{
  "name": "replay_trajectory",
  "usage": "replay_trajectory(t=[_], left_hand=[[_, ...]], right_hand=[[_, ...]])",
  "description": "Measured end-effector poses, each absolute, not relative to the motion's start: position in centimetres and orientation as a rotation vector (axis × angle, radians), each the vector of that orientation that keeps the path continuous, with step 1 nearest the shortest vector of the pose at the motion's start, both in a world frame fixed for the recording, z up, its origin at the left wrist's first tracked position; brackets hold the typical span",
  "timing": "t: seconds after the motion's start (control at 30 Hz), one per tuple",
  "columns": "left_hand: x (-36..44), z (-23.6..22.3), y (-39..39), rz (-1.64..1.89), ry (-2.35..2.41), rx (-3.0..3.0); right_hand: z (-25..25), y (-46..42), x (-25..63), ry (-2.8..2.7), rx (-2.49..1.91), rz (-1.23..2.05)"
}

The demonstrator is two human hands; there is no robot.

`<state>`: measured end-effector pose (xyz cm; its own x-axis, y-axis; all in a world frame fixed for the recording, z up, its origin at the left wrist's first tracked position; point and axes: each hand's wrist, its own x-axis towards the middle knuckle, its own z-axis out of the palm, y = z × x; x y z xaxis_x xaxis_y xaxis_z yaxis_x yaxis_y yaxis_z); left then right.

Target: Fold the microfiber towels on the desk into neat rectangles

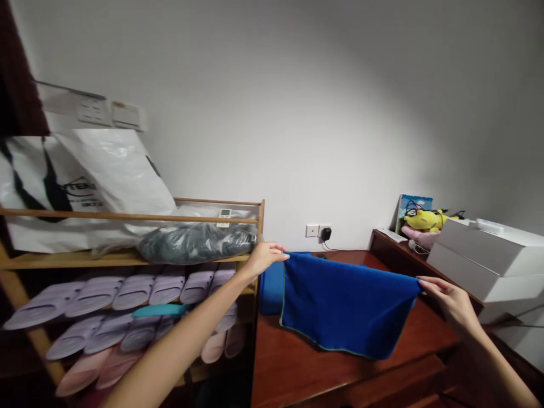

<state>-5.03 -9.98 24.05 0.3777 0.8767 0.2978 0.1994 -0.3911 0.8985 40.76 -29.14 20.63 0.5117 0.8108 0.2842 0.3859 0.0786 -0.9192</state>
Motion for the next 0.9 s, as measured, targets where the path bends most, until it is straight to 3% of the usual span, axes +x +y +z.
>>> replay_trajectory(t=[0.23, 0.53, 0.7, 0.9], left_hand=[[-8.1, 26.0, -10.6, 1.021, 1.064, 1.995], [-10.6, 27.9, -13.6, 1.007, 1.037, 2.266], [-12.6, 28.5, -17.0, 0.686, 0.961, 2.003], [-14.3, 28.9, -20.0, 0.538, 0.998, 1.917]], right_hand=[[21.3, -27.2, 38.2, -1.097, -1.526, 0.381], [22.1, -28.2, 37.7, -1.395, -1.814, -0.214], [22.4, -30.2, 38.4, -1.455, -1.855, -0.179], [22.6, -31.1, 38.3, -1.583, -1.813, -0.089]])
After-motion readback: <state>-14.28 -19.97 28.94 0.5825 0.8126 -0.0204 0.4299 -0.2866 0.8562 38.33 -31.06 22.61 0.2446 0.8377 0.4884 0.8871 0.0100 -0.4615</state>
